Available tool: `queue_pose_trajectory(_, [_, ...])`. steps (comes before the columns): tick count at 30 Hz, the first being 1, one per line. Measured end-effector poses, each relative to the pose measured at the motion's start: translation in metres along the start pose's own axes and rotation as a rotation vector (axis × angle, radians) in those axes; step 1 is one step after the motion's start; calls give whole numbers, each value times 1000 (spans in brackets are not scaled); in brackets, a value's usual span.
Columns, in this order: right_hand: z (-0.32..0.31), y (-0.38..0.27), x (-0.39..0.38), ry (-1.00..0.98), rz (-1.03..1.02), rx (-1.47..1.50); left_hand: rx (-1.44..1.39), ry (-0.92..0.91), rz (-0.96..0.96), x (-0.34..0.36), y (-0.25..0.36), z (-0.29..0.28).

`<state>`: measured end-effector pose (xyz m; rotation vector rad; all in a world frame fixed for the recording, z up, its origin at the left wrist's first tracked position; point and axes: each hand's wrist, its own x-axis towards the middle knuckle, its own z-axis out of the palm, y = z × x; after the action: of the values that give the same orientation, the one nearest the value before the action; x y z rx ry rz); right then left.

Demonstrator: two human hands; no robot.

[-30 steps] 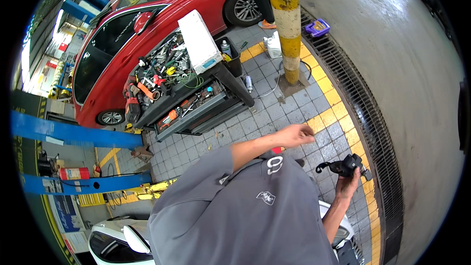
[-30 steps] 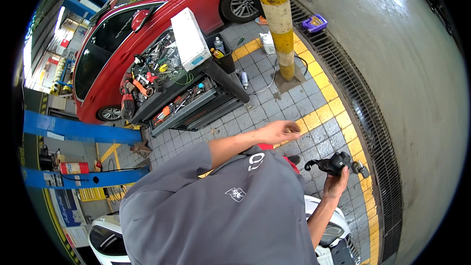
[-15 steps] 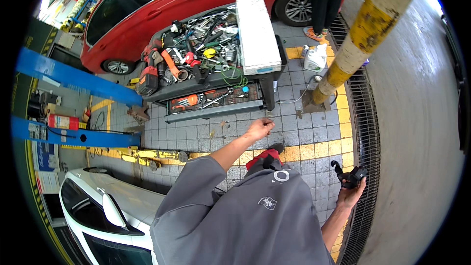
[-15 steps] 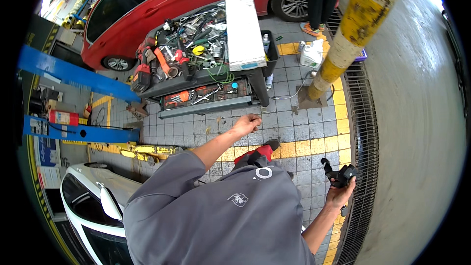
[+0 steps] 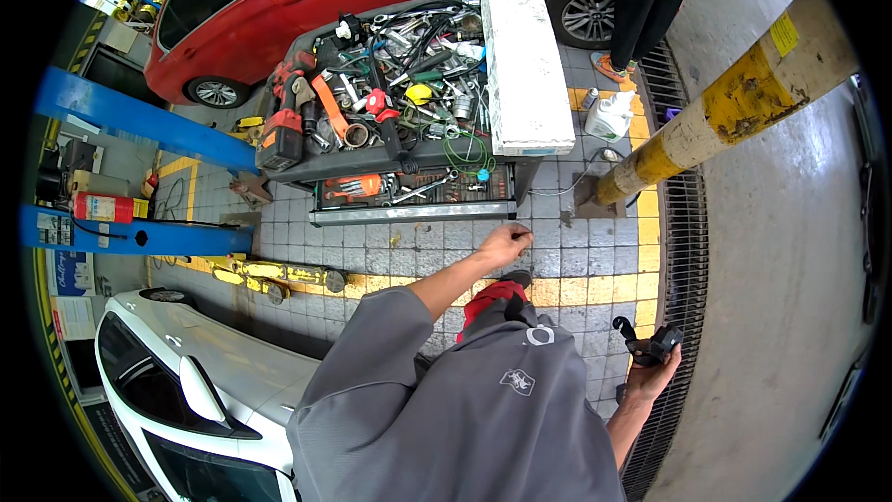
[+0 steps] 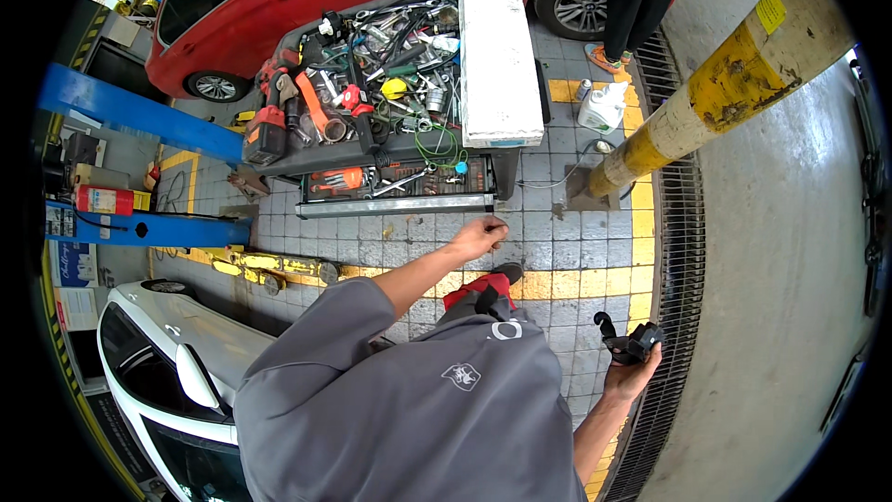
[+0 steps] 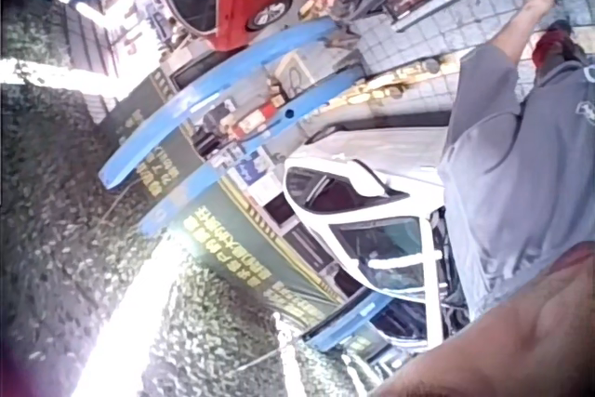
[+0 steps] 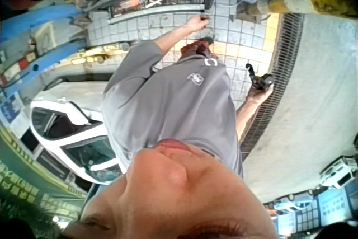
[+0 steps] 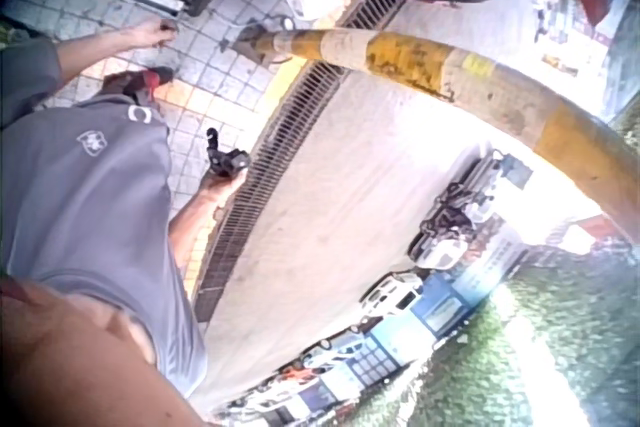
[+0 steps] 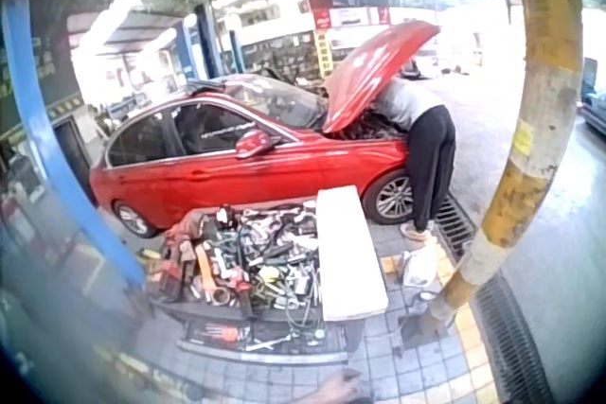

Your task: The person walks through an auto repair shop, selects a wrench from a cluttered tool cart, and approaches a white car with its hood open. The person then uses the wrench to work on a component within the engine bay.

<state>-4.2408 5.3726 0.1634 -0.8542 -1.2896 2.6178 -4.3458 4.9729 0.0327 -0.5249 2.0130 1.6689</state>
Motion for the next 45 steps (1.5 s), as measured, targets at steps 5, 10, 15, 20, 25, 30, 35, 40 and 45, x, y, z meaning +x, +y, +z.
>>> queue_pose_trajectory(5, [-1,9,2,36,23,31,134,404,250,-17,-18,-45])
queue_pose_trajectory(10, [3,17,4,7,35,-2,82,640,41,-34,-36,-107])
queue_pose_trajectory(15, [18,24,2,27,63,14,153,887,-38,-25,-71,-142])
queue_pose_trajectory(20, [19,36,7,6,152,18,100,854,67,-18,-75,-147])
queue_pose_trajectory(25, [28,46,13,-68,220,-25,26,869,196,19,-74,-171])
queue_pose_trajectory(30, [30,55,6,-32,248,-77,679,1021,176,23,-63,-186])
queue_pose_trajectory(35, [30,53,-5,-24,218,-109,290,1061,125,33,-86,-192])
queue_pose_trajectory(40, [19,53,-12,25,203,-97,-1343,702,50,58,-84,-218])
queue_pose_trajectory(45, [33,47,-2,-17,188,-143,-1477,590,96,50,-86,-212])
